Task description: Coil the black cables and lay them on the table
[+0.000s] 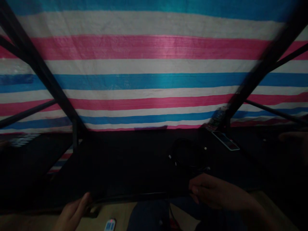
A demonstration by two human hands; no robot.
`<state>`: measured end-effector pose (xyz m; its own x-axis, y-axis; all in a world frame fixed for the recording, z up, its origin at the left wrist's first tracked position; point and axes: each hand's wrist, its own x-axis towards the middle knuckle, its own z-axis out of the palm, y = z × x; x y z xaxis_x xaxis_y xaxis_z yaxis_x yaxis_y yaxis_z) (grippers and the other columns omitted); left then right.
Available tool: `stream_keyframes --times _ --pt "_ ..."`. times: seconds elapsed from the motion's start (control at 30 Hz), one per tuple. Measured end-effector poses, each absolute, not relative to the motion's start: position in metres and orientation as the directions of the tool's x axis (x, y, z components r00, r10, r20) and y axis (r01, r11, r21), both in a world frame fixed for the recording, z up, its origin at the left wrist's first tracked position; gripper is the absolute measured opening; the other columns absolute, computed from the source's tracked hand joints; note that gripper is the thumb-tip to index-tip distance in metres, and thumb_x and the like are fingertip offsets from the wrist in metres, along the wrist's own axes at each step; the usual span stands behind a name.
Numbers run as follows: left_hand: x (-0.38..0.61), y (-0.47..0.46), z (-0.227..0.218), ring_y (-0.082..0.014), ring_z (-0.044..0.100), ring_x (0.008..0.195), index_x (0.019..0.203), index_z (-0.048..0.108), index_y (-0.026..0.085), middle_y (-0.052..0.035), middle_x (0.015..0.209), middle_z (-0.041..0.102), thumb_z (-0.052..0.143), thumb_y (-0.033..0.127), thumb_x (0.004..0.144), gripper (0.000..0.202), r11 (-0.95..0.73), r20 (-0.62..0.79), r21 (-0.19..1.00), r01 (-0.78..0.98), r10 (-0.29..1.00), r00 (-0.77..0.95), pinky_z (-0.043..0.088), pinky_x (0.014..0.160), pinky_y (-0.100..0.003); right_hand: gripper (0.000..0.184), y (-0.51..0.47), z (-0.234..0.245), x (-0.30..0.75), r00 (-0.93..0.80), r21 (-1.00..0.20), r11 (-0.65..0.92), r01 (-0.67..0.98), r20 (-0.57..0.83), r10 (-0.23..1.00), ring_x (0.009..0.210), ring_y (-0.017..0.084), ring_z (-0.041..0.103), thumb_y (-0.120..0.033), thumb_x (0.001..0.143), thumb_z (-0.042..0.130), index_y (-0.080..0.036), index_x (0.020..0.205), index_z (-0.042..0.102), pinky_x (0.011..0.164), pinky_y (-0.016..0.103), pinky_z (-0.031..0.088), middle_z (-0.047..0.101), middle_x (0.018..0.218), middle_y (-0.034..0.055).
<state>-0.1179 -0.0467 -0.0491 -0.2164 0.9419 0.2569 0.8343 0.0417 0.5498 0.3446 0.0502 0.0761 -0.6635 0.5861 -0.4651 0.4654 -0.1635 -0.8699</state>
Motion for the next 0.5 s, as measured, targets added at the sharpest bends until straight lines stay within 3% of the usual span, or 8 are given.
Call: stream_keyframes --times 0.1,0.23,0.3,0.37,0.5 --pt "-0.07 -0.041 -0.053 -0.0228 0.071 0.062 0.064 0.074 0.025 -0.0049 0.064 0.073 0.031 0.074 0.089 0.07 0.003 0.174 0.649 0.761 0.973 -0.152 0.059 0.061 -0.03 0.039 0.046 0.076 0.328 -0.672 -0.846 -0.01 0.533 -0.43 0.603 0.051 0.007 0.035 -0.048 0.096 0.05 -0.016 0.078 0.061 0.046 0.018 0.026 0.042 0.06 -0.0063" --pt "0.009 -0.029 -0.039 -0.0167 0.067 0.058 0.058 0.07 0.023 -0.002 0.057 0.069 0.035 0.061 0.097 0.065 -0.158 0.174 0.688 0.708 0.983 0.05 0.055 0.062 -0.024 0.024 0.037 0.073 0.301 -0.717 -0.824 0.151 0.546 -0.366 0.593 0.06 0.008 0.045 -0.02 0.093 0.048 -0.016 0.076 0.064 0.056 0.019 0.034 0.05 0.065 -0.0044" --pt "0.036 -0.022 -0.024 -0.0126 0.063 0.052 0.059 0.066 0.021 -0.0003 0.055 0.065 0.038 0.051 0.1 0.058 -0.347 0.262 0.66 0.666 0.938 0.229 0.049 0.054 -0.019 0.023 0.033 0.072 0.295 -0.714 -0.814 0.188 0.55 -0.341 0.612 0.062 0.009 0.047 -0.018 0.092 0.048 -0.016 0.076 0.064 0.058 0.02 0.035 0.051 0.065 -0.0048" --pt "0.046 -0.015 -0.009 -0.0096 0.057 0.045 0.054 0.058 0.02 0.0014 0.049 0.058 0.044 0.043 0.1 0.053 -0.461 0.393 0.583 0.669 0.881 0.265 0.042 0.046 -0.017 0.023 0.031 0.071 0.296 -0.701 -0.805 0.206 0.556 -0.321 0.636 0.065 0.009 0.049 -0.017 0.092 0.048 -0.017 0.076 0.063 0.06 0.02 0.036 0.052 0.067 -0.0047" --pt "0.017 -0.005 0.017 -0.0062 0.046 0.035 0.047 0.051 0.019 0.0044 0.041 0.047 0.047 0.031 0.097 0.052 -0.503 0.575 0.45 0.738 0.795 0.191 0.034 0.04 -0.016 0.023 0.033 0.072 0.318 -0.667 -0.809 0.144 0.57 -0.354 0.655 0.066 0.011 0.048 -0.022 0.093 0.047 -0.017 0.075 0.06 0.061 0.022 0.036 0.051 0.068 -0.0039"
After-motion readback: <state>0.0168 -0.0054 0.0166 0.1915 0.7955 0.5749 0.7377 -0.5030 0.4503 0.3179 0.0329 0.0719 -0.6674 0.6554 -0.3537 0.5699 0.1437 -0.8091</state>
